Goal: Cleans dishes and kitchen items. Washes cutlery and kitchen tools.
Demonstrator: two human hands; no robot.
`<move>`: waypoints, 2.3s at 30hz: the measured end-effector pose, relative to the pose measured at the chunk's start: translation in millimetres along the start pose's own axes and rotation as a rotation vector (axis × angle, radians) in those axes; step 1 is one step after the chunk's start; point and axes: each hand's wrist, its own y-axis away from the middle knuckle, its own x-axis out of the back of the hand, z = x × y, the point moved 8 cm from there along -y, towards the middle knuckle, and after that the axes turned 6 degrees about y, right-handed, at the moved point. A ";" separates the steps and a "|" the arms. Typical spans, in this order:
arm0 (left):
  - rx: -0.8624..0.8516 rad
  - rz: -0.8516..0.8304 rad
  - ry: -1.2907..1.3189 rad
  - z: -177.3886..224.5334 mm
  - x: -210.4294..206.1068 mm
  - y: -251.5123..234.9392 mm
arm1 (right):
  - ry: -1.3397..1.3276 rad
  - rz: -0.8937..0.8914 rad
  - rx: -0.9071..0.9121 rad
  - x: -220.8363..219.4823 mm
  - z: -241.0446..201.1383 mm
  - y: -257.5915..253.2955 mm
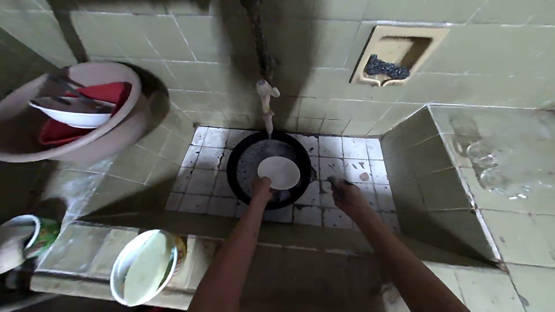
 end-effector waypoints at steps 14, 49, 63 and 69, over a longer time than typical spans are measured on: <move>-0.153 -0.118 -0.200 -0.9 -9.0 -2.8 | 0.417 0.102 0.331 -3.3 -56.5 29.0; -1.032 0.302 -1.220 56.3 254.2 222.6 | 0.582 -0.580 0.423 -219.1 15.9 137.5; -0.945 0.256 -0.979 83.5 263.8 218.5 | 0.449 -0.734 0.445 -243.0 34.5 178.4; -0.757 0.229 -0.939 94.7 267.7 205.6 | 0.369 -0.959 0.409 -280.8 53.5 212.6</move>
